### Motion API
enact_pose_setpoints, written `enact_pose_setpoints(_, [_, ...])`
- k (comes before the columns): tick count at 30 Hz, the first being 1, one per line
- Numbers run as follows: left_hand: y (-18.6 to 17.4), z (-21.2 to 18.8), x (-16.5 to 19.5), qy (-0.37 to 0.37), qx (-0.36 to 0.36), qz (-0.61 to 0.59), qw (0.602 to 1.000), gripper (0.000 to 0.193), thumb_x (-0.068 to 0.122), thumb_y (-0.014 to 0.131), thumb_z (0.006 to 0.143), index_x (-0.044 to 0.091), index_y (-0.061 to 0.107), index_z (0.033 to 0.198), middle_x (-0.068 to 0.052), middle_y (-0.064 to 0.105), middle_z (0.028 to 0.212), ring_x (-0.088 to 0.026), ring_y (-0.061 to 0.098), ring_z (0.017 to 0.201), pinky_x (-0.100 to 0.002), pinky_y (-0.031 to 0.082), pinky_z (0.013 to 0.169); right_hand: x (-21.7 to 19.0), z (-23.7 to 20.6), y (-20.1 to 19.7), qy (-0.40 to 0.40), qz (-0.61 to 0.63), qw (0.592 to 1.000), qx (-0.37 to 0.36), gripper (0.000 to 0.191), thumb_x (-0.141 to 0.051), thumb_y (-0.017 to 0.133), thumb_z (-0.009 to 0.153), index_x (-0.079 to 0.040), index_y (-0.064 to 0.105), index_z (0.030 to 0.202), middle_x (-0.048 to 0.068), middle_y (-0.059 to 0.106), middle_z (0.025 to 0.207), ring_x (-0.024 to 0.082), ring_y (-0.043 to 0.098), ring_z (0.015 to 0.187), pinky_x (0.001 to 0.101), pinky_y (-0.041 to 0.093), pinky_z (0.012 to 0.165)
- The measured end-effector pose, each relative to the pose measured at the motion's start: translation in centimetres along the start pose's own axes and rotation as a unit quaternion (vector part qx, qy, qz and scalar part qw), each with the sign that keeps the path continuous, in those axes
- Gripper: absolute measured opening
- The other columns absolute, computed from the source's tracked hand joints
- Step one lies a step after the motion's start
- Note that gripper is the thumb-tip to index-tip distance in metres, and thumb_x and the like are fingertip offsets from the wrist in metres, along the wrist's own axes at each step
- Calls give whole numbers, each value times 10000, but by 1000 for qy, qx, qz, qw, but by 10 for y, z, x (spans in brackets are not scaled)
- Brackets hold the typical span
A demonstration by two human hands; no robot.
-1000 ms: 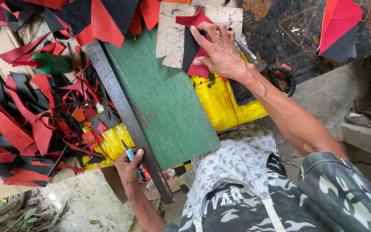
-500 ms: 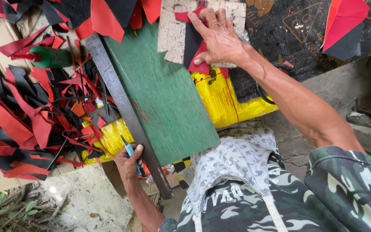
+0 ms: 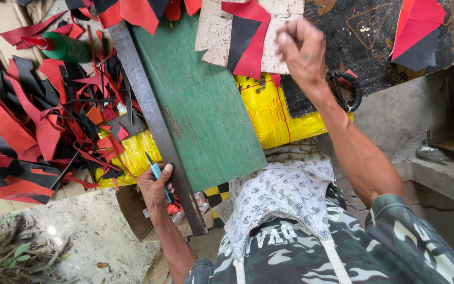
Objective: The person uses a utility knife and a metal ruler to trim red and black material pieces on a green cutting board. They repeatedly align the ruler, cut along its edge, and set the trimmed pieces aside. Scissors are also used briefly to trim edges.
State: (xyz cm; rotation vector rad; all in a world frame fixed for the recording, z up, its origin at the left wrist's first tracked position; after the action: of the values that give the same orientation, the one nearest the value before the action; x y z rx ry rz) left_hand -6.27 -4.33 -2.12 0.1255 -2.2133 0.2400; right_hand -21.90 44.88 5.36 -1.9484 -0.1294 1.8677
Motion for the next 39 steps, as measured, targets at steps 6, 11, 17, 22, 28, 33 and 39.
enact_pose_setpoints(6, [0,-4,1,3,-14,14,1000,218,184,818,864,10,693,904,5,574,616,-83,489,423,-254,394,379,19,-49,24,119,132,981,-81,268,-95,567,1055,47,511,1275,121,725,959,134,705,742,265,604,627])
enact_pose_setpoints(11, [-2,-10,1,15,-3,-1,1000,223,191,824,857,16,693,905,9,577,625,-79,492,431,-248,392,385,29,-52,38,190,190,960,-80,357,-103,589,1020,27,453,1323,137,716,949,166,721,679,293,594,536])
enact_pose_setpoints(17, [-3,-9,1,22,-6,8,1000,240,207,831,845,17,700,910,8,583,625,-78,493,430,-251,398,383,42,-51,42,257,231,937,-49,425,-167,681,979,20,461,1291,150,711,905,165,680,572,296,532,426])
enact_pose_setpoints(22, [-6,-12,1,14,3,24,1000,251,229,828,849,21,707,917,9,582,616,-73,496,432,-248,410,386,49,-46,46,289,244,924,-46,465,-186,789,916,36,527,1230,122,710,890,149,669,545,268,501,410])
enact_pose_setpoints(28, [-4,-12,3,28,-5,29,999,256,239,825,858,15,715,918,10,580,608,-70,491,427,-247,412,387,55,-38,52,296,228,926,-50,451,-81,839,856,54,544,1169,93,695,795,113,619,478,239,403,346])
enact_pose_setpoints(33, [-5,-11,3,41,-10,24,999,263,237,825,861,3,720,921,-1,590,605,-71,499,427,-249,419,383,51,-33,50,249,144,957,-35,441,-5,830,828,51,549,1162,78,696,709,98,593,437,232,396,324])
enact_pose_setpoints(39, [-5,-12,3,42,-10,23,999,263,234,825,859,2,721,926,-2,601,613,-71,503,429,-251,426,384,40,-37,52,199,94,975,-34,452,-14,813,836,26,518,1177,60,680,699,95,592,444,235,399,330])
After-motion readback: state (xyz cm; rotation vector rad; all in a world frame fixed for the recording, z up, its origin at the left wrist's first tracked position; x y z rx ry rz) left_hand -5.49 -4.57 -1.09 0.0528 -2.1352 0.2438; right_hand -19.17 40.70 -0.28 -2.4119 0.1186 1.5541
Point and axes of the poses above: each hand's wrist, its own z-axis towards the middle knuckle, its own y-axis out of the palm, x = y × z, the point moved 9 cm from there along z, towards the middle knuckle
